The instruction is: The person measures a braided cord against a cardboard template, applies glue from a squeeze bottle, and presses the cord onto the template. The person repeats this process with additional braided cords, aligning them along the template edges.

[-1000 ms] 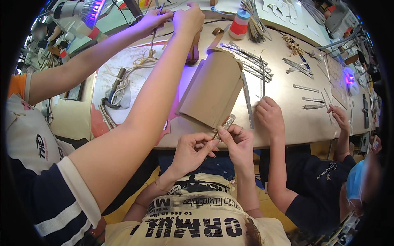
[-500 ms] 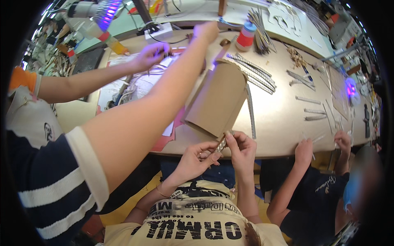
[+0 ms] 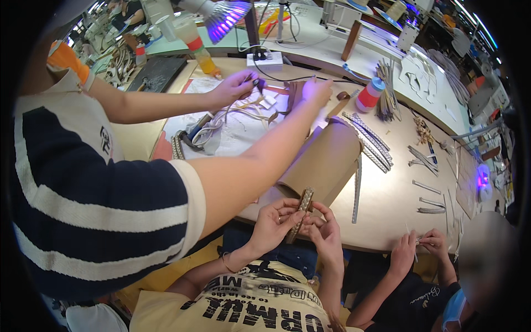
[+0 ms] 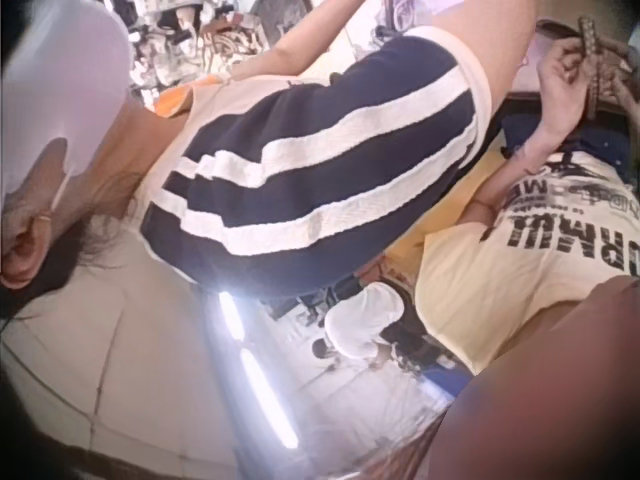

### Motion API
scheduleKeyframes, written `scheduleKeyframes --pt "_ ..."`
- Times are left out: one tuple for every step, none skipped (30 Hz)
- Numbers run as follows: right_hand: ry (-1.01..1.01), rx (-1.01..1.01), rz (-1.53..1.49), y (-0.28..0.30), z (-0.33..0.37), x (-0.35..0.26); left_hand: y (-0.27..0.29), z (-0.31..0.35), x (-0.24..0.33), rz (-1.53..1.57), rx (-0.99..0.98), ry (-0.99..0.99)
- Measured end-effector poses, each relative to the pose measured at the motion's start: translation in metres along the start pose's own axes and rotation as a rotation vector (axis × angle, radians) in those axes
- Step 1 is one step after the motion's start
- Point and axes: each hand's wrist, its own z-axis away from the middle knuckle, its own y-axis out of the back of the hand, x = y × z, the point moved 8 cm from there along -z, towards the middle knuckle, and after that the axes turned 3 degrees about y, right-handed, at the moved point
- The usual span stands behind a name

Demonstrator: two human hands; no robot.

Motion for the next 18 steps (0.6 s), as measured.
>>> scheduleKeyframes --pt "-0.037 -0.034 -0.037 -0.002 0.001 0.002 0.002 -0.001 0.001 0.033 0.008 -0.006" --pt "-0.076 -0.059 0.005 -0.003 0.002 0.004 0.004 -0.001 0.005 0.010 0.014 -0.039" --pt "-0.120 -0.076 0.045 -0.001 0.005 0.005 0.005 -0.002 0.007 -0.012 0.018 -0.063" --pt "-0.160 -0.086 0.086 0.000 0.008 0.007 0.005 -0.002 0.010 -0.034 0.014 -0.083" --pt "-0.158 -0.096 0.094 -0.001 0.010 0.008 0.005 -0.003 0.012 -0.055 0.006 -0.100" --pt "-0.157 -0.099 0.103 -0.001 0.011 0.008 0.005 -0.005 0.013 -0.075 -0.005 -0.111" --pt "-0.156 -0.098 0.112 0.000 0.012 0.009 0.003 -0.004 0.015 -0.093 -0.021 -0.120" --pt "-0.203 -0.059 0.196 0.004 0.017 0.011 0.002 0.000 0.004 0.014 -0.040 0.031" --pt "-0.175 -0.075 0.206 0.003 0.015 0.010 0.000 -0.002 0.004 0.005 -0.043 0.026" --pt "-0.147 -0.091 0.216 0.001 0.013 0.009 -0.002 -0.001 0.005 -0.005 -0.046 0.021" --pt "-0.117 -0.109 0.228 -0.001 0.014 0.006 -0.005 -0.002 0.006 -0.015 -0.048 0.014" --pt "-0.134 -0.084 0.214 0.000 0.015 0.006 -0.007 -0.003 0.008 -0.027 -0.050 0.001" --pt "-0.107 -0.100 0.231 -0.001 0.016 0.002 -0.009 -0.004 0.011 -0.039 -0.050 -0.014" --pt "-0.079 -0.120 0.248 -0.002 0.016 -0.002 -0.011 -0.007 0.013 -0.052 -0.046 -0.031" --pt "-0.051 -0.143 0.265 -0.005 0.016 -0.006 -0.011 -0.010 0.017 -0.066 -0.040 -0.051" --pt "-0.044 -0.125 0.238 -0.003 0.017 -0.009 -0.013 -0.014 0.017 -0.007 -0.064 -0.023" --pt "-0.037 -0.110 0.212 -0.003 0.018 -0.011 -0.015 -0.017 0.019 0.003 -0.076 -0.027" --pt "-0.030 -0.095 0.185 -0.001 0.018 -0.014 -0.017 -0.020 0.021 0.012 -0.087 -0.031"
